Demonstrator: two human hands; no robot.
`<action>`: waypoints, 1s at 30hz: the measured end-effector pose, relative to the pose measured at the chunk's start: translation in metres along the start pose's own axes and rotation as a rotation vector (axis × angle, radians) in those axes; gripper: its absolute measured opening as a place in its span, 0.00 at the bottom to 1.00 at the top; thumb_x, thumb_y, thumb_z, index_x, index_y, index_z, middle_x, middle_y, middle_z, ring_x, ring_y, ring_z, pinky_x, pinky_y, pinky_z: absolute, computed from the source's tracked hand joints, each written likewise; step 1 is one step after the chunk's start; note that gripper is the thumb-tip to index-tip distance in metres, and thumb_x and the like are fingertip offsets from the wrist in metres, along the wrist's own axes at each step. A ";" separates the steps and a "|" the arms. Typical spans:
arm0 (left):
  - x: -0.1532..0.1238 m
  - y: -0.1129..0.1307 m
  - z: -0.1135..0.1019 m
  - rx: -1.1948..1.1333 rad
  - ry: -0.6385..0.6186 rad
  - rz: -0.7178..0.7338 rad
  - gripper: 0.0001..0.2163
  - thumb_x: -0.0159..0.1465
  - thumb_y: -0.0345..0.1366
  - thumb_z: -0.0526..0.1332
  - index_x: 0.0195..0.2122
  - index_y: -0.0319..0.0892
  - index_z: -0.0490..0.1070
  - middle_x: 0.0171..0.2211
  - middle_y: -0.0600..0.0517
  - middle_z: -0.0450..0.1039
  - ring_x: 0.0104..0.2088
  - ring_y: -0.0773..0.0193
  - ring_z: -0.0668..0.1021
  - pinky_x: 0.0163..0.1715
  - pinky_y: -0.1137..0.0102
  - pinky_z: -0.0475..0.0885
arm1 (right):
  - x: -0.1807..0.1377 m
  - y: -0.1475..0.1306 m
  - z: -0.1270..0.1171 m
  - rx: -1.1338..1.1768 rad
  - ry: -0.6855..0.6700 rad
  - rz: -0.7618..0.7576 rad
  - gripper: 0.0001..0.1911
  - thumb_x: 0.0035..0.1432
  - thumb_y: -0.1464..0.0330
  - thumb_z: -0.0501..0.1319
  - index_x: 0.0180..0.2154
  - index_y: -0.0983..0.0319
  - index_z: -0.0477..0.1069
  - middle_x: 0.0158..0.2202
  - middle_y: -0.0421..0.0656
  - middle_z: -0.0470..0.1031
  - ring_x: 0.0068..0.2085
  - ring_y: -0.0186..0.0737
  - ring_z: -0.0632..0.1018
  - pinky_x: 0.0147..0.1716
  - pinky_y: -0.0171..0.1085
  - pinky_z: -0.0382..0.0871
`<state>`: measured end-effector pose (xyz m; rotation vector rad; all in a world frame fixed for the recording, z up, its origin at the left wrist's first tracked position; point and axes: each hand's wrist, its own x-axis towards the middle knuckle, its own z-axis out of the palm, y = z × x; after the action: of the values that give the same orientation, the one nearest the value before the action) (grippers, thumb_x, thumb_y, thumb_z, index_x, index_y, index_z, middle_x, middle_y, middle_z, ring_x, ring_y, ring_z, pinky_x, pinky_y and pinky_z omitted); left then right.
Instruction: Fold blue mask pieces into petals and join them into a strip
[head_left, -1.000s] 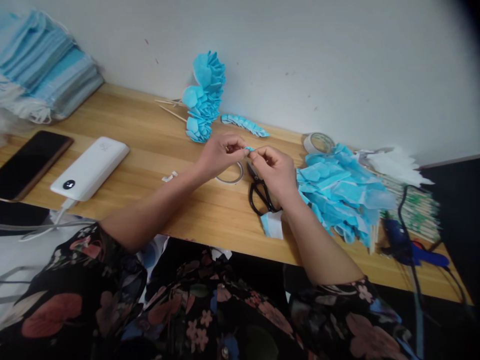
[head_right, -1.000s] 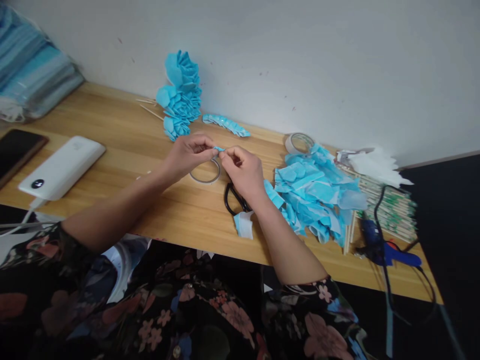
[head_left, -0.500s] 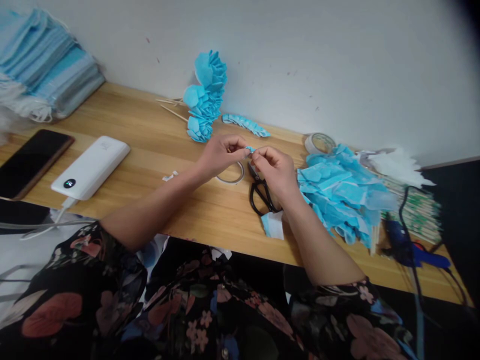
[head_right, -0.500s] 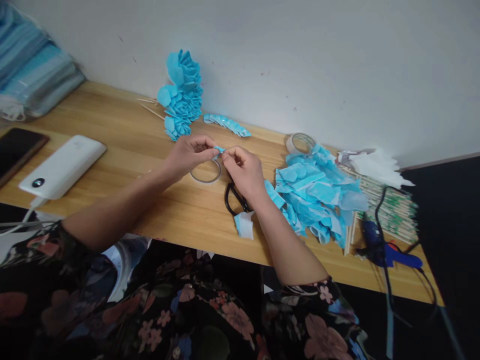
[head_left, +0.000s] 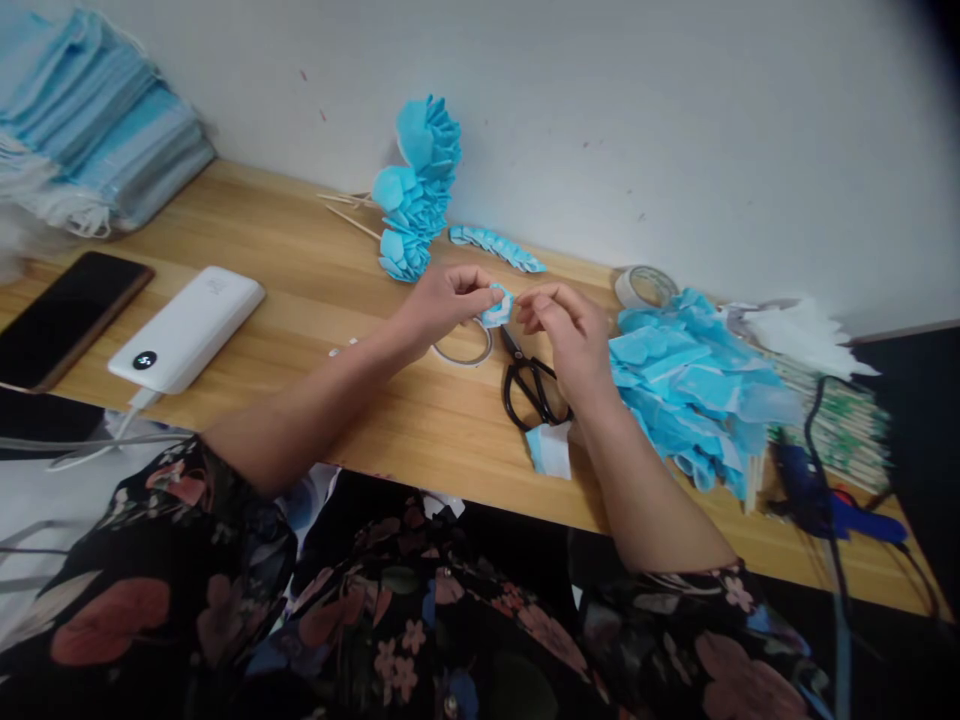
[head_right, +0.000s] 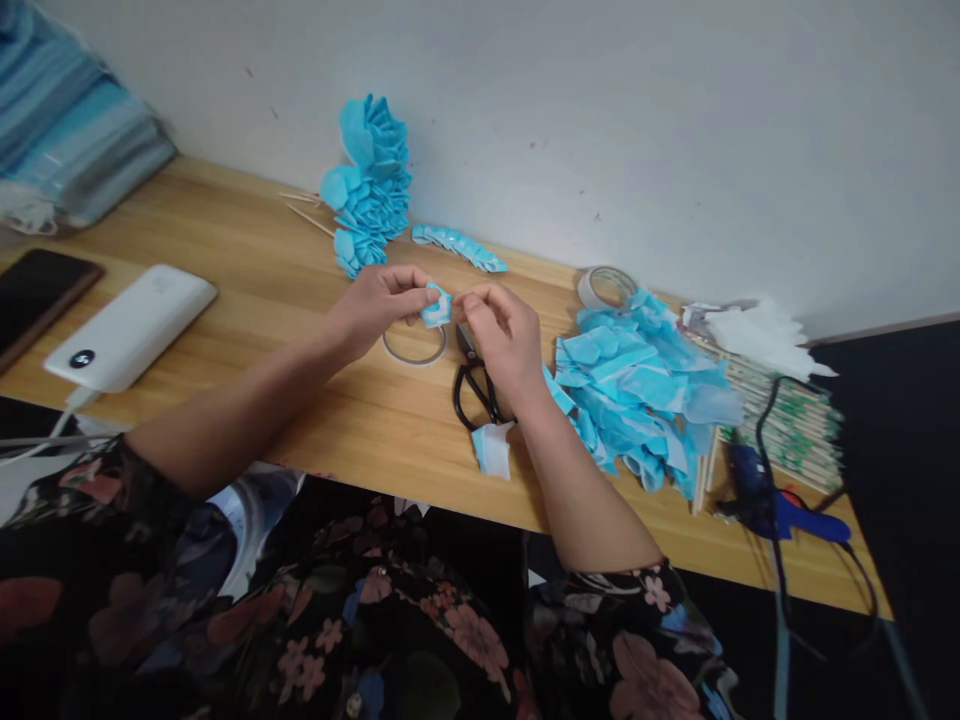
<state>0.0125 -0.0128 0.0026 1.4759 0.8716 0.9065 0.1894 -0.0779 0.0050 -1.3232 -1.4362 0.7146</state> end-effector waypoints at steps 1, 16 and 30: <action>0.000 0.000 0.000 -0.013 -0.007 -0.006 0.09 0.63 0.35 0.69 0.28 0.40 0.72 0.24 0.55 0.71 0.25 0.70 0.68 0.28 0.70 0.64 | 0.001 0.001 0.000 0.005 0.010 -0.007 0.15 0.66 0.53 0.62 0.37 0.56 0.76 0.33 0.40 0.76 0.36 0.40 0.77 0.39 0.40 0.72; 0.001 0.001 0.001 0.012 -0.167 -0.060 0.11 0.66 0.39 0.65 0.28 0.40 0.71 0.24 0.56 0.68 0.25 0.71 0.68 0.26 0.73 0.63 | 0.006 0.024 0.004 0.096 0.051 -0.145 0.18 0.65 0.58 0.67 0.54 0.52 0.71 0.33 0.36 0.73 0.33 0.38 0.75 0.35 0.40 0.73; 0.000 -0.003 0.004 0.059 -0.192 -0.042 0.06 0.60 0.34 0.64 0.28 0.40 0.70 0.23 0.58 0.65 0.26 0.71 0.64 0.29 0.70 0.56 | 0.003 0.027 0.006 0.039 0.077 -0.128 0.19 0.66 0.61 0.63 0.58 0.51 0.70 0.32 0.37 0.73 0.32 0.39 0.74 0.33 0.40 0.73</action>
<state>0.0155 -0.0140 -0.0010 1.5620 0.7898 0.7000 0.1933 -0.0676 -0.0202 -1.2050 -1.4242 0.5984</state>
